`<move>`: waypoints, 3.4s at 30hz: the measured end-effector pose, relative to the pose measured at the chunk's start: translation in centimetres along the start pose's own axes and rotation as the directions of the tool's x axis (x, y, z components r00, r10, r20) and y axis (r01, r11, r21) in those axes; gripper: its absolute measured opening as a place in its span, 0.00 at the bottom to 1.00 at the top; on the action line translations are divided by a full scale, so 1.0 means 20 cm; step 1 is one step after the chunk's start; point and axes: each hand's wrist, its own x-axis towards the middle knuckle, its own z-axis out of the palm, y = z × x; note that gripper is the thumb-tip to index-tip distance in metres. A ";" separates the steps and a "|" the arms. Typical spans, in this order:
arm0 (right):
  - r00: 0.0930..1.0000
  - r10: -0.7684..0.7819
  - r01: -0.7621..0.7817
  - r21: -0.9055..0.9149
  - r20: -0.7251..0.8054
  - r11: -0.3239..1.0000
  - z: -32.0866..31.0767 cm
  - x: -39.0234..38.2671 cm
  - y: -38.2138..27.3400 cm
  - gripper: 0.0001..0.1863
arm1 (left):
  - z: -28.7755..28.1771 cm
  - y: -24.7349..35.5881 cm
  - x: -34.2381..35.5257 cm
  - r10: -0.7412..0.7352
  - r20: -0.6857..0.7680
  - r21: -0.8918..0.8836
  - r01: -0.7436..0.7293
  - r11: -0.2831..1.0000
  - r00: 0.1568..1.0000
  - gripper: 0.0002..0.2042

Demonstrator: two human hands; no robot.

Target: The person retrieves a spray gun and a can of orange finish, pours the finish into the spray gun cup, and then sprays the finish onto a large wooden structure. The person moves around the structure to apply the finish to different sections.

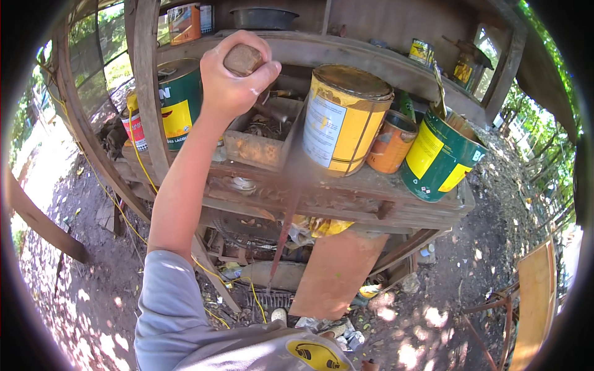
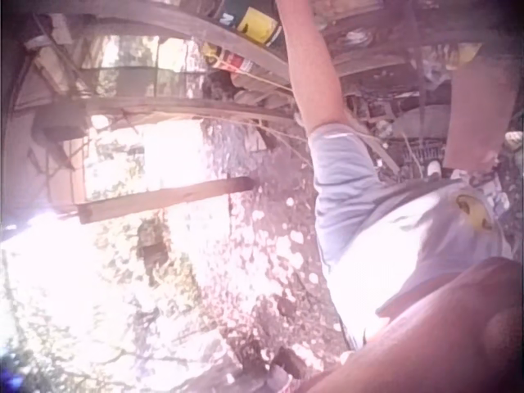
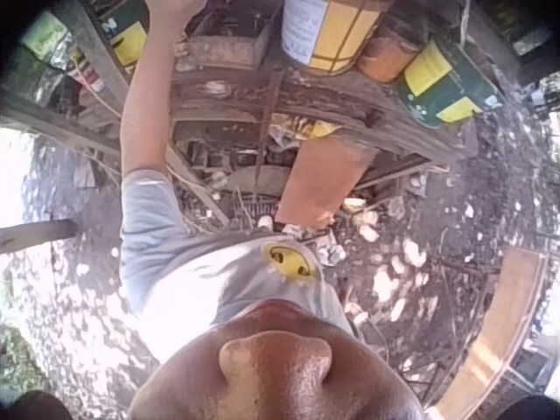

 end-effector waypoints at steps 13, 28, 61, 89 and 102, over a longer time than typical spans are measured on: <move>0.998 0.006 -0.024 0.311 0.057 0.950 0.03 0.25 -0.08 0.25 | 0.13 -0.33 -0.12 0.129 -0.367 -0.051 -0.159 0.986 0.921 0.10; 0.994 0.107 -0.108 0.042 0.039 0.993 0.12 0.17 -0.08 0.14 | 0.10 0.22 -0.45 -0.094 0.301 0.703 -0.154 0.694 0.949 0.13; 0.320 -0.457 0.816 -0.003 -0.830 0.578 -1.47 -0.38 -2.14 0.07 | 0.00 -1.32 -0.19 -0.686 0.610 0.767 -0.515 0.383 0.397 0.29; 0.361 -0.608 0.921 0.170 -0.708 0.349 -1.45 -0.28 -2.13 0.14 | 0.77 0.87 -0.84 -0.669 0.447 -0.031 0.757 0.652 0.594 0.10; 0.583 -0.782 0.812 0.181 -0.219 0.555 -1.33 -0.43 -2.18 0.18 | 1.35 1.23 -1.41 -0.433 0.874 -0.035 0.917 0.397 0.221 0.05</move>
